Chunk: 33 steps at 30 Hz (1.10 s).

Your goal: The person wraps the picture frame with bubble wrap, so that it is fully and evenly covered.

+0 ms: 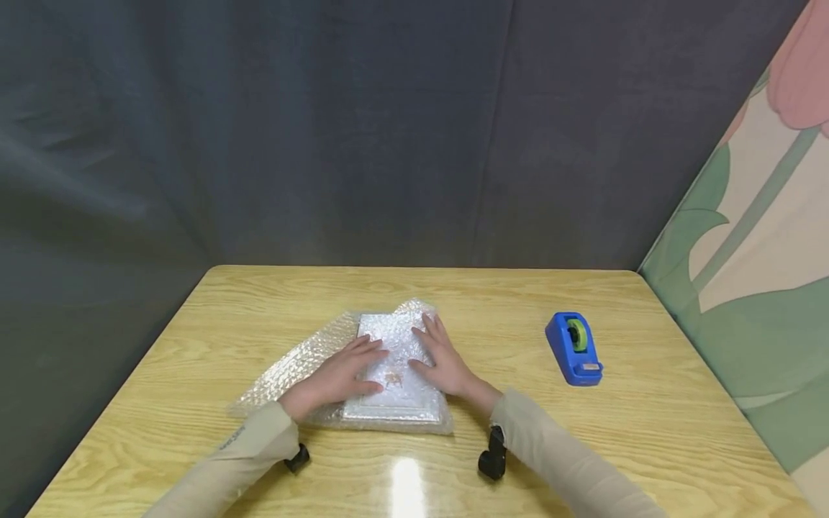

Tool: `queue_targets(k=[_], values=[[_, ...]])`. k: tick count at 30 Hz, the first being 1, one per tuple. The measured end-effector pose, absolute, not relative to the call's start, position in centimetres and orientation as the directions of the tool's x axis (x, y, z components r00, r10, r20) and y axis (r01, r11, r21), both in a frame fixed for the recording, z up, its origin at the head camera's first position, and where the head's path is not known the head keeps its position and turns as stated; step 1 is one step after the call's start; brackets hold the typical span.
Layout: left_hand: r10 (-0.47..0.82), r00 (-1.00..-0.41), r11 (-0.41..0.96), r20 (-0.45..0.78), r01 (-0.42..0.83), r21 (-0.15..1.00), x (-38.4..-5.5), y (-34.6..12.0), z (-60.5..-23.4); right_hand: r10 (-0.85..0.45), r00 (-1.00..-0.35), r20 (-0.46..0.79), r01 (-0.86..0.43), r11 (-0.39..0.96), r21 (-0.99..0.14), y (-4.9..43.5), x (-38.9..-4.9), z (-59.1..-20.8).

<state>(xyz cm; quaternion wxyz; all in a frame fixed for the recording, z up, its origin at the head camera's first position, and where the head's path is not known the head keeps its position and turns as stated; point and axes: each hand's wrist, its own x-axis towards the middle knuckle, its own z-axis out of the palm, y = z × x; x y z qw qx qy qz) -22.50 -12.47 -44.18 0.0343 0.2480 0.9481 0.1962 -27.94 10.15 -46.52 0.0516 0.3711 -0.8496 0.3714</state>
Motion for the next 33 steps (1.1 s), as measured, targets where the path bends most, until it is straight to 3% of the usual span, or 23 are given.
queue_targets(k=[5,11,22,33], values=[[0.481,-0.875,0.797,0.053,0.462,0.388,-22.4,-12.4,-44.2,-0.588,-0.736,0.335,-0.647,0.464,-0.605,10.2,-26.5,-46.4],[0.485,-0.872,0.79,0.07,0.471,0.392,-22.2,-12.4,-44.3,-0.544,-0.765,0.345,-0.635,0.548,-0.545,9.2,-26.0,-46.6],[0.494,-0.866,0.785,0.083,0.485,0.385,-22.8,-12.4,-44.4,-0.614,-0.695,0.374,-0.713,0.523,-0.466,9.1,-26.9,-46.6],[0.502,-0.862,0.771,0.067,0.482,0.416,-24.3,-12.7,-44.5,-0.608,-0.703,0.369,-0.703,0.518,-0.487,9.0,-28.1,-46.8]])
